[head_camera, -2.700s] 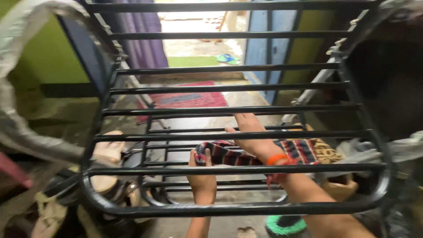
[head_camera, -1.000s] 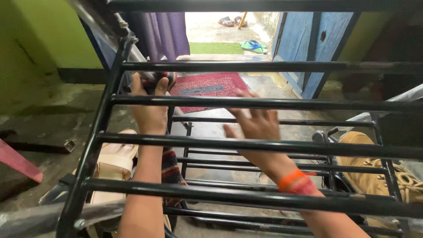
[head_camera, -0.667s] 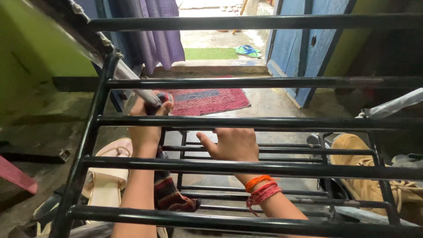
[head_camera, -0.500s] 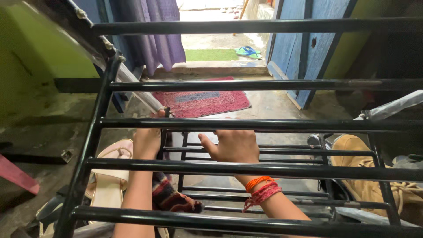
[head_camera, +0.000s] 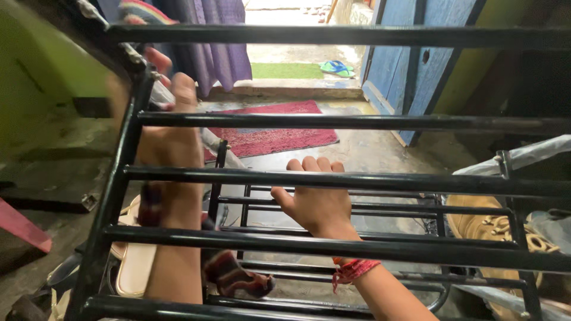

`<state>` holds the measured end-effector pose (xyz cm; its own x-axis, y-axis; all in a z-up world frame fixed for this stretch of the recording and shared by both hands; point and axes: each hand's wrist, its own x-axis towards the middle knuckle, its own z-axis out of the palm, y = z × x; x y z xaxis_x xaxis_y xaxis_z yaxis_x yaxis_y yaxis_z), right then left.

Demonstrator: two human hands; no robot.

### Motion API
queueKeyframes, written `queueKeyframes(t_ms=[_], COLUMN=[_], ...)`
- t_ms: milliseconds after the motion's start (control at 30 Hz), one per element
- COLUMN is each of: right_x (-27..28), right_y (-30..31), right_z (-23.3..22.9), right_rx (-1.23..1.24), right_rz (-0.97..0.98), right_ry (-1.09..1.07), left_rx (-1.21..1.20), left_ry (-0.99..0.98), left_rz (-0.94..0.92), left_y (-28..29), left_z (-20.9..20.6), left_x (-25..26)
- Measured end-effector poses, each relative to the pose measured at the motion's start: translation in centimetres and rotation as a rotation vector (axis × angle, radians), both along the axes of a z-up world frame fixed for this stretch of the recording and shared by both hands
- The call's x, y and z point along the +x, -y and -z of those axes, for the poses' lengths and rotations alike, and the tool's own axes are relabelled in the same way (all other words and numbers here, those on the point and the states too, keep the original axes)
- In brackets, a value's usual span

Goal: The person wipes the metal bars of a shoe rack using a cloth. They systematically clean each horizontal bar and the vertical supports of the rack.

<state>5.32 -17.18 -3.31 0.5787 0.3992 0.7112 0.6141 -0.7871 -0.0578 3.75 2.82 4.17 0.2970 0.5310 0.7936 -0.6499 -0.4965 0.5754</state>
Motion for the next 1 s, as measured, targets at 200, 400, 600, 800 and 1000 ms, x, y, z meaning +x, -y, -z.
queueKeyframes(t_ms=[200, 400, 600, 800, 1000], right_x=[1.7, 3.0, -2.8, -17.0, -27.0], right_y=[0.1, -1.2, 2.8, 11.7, 19.8], right_z=[3.1, 3.2, 4.2, 1.2, 2.7], right_rx=[-0.067, 0.010, 0.190, 0.064, -0.248], right_rz=[0.091, 0.041, -0.320, -0.407, -0.239], right_ry=[-0.084, 0.085, -0.099, -0.235, -0.117], left_rx=[0.141, 0.389, 0.561, 0.257, 0.492], left_ry=[-0.628, -0.923, -0.505, -0.538, -0.662], left_rz=[-0.277, -0.300, -0.382, 0.007, -0.015], left_y=[1.6, 2.6, 5.8, 11.3, 15.8], left_z=[9.6, 11.6, 12.2, 9.2, 11.7], left_x=[3.1, -2.4, -13.7, -20.3, -23.3])
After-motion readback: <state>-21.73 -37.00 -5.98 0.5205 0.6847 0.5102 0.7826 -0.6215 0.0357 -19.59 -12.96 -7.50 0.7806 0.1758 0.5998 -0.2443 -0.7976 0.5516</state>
